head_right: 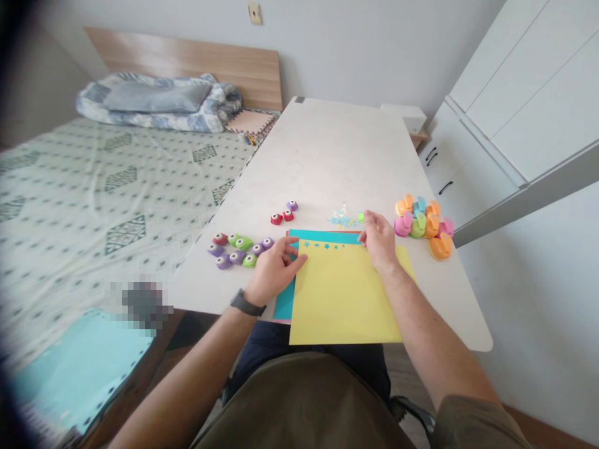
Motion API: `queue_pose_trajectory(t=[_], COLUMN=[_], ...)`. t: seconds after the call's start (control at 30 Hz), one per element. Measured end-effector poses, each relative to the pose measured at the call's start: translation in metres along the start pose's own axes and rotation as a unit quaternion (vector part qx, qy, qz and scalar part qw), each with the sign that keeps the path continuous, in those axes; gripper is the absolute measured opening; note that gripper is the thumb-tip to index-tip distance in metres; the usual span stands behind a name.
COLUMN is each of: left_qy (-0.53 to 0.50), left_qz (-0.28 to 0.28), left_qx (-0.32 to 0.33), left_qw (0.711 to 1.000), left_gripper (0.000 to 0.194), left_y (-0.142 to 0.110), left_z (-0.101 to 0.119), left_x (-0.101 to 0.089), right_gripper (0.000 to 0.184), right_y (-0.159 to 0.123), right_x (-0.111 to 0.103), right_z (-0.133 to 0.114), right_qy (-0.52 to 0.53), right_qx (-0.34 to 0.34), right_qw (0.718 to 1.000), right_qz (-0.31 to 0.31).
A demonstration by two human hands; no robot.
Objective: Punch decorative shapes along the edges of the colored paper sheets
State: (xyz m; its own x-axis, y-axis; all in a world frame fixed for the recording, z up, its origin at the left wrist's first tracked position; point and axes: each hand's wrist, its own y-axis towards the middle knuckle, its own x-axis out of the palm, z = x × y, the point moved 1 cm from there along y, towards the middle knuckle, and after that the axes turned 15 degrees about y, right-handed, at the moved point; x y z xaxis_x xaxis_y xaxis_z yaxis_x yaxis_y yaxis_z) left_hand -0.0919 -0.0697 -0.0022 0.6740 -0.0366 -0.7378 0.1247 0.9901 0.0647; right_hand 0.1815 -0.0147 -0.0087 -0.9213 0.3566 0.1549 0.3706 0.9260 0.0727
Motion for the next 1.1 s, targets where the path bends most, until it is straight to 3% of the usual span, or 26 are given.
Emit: queue_pose_trajectory(t=[0.3,0.43,0.57,0.67,0.83,1.1], left_qy=[0.0,-0.009,-0.015,-0.02,-0.02,-0.011], left_qz=[0.011,0.01,0.01,0.011,0.019,0.022], left_qx=[0.015,0.018,0.023,0.024,0.031,0.039], left_qw=[1.0,1.0,1.0,0.999,0.999,0.999], left_gripper=[0.036,0.035,0.035,0.033,0.027,0.026], left_y=[0.0,0.0,-0.001,-0.001,0.0,-0.001], left_z=[-0.006,-0.008,-0.008,-0.009,-0.011,-0.01], left_x=[0.005,0.005,0.005,0.006,0.008,0.006], right_gripper=[0.055,0.057,0.056,0.056,0.043,0.031], right_y=[0.007,0.013,0.013,0.008,-0.005,-0.007], right_x=[-0.008,-0.03,-0.067,-0.101,-0.148,-0.165], right_z=[-0.014,-0.039,-0.056,-0.063,-0.07,-0.048], right_qy=[-0.04,-0.117,-0.202,-0.294,-0.49,-0.563], right_qx=[-0.007,-0.046,-0.066,-0.09,-0.084,-0.088], right_qw=[0.999,0.991,0.975,0.95,0.868,0.821], right_qz=[-0.005,-0.051,-0.069,-0.048,0.003,-0.035])
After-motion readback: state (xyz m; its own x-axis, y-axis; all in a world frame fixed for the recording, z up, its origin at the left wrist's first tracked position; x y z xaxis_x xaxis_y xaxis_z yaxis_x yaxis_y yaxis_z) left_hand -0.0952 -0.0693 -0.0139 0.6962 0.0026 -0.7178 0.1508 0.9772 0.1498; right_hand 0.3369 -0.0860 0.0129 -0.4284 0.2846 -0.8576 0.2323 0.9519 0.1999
